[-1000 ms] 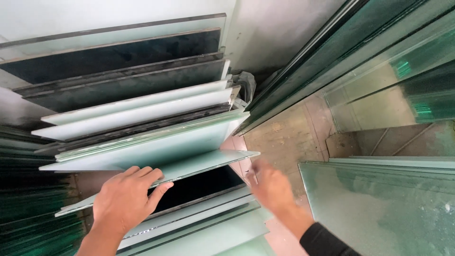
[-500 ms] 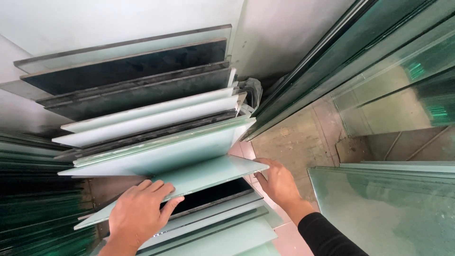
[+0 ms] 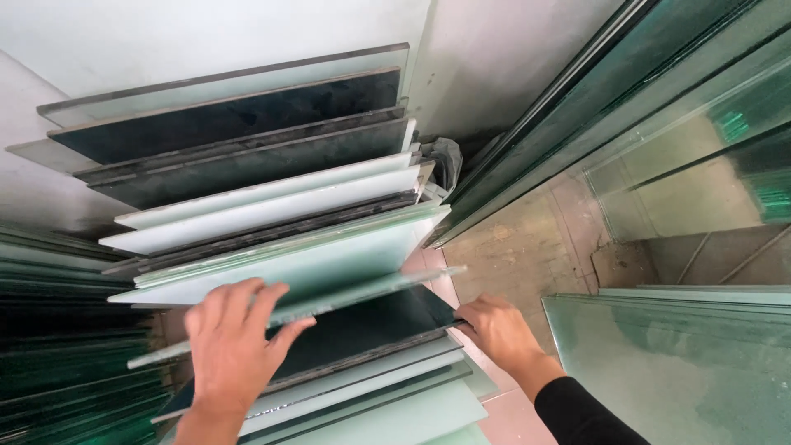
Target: Flipping through a vertical stack of glass panels in a storage rack to sort or inspect them.
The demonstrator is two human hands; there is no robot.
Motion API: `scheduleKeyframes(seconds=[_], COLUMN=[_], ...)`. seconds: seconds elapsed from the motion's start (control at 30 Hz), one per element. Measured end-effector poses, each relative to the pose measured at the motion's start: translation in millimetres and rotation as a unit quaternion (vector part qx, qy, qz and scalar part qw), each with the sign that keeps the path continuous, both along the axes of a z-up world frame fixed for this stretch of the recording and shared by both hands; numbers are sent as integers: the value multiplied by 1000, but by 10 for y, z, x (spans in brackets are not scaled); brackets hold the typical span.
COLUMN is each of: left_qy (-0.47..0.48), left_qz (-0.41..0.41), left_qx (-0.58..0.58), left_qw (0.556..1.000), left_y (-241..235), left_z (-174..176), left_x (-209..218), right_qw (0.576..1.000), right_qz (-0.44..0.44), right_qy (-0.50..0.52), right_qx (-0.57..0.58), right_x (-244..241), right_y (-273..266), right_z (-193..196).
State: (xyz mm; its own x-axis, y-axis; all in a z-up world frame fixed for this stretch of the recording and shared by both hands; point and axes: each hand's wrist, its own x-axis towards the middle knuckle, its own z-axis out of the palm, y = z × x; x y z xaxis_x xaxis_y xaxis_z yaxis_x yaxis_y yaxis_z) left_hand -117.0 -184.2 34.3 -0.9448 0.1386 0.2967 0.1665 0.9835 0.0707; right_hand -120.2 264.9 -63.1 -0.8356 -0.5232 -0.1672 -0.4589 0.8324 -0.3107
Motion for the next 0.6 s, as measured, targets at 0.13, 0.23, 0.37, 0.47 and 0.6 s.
scheduleKeyframes(seconds=[0.13,0.23,0.37,0.47,0.6], left_qy=[-39,30,-457,-424,-296], left_qz=[246,41,-237,-297,-405], left_qx=[33,180,48,-21,-92], left_qw=[968,982,856,855,860], left_y=[344,428,404,359,390], left_z=[265,49,-428,-563,-743], left_x=[133,474,800,804,725], right_qw=[1000,1000,999,999,998], right_qz=[-3,1,8,21,54], right_qy=[4,13,34,40,44], right_qx=[-5,-5,-15,-14,7], right_x=[-2,17,1,-6,-71], right_y=[0,10,-5,-15,-3], right_z=[-11,-51,-14,2,62])
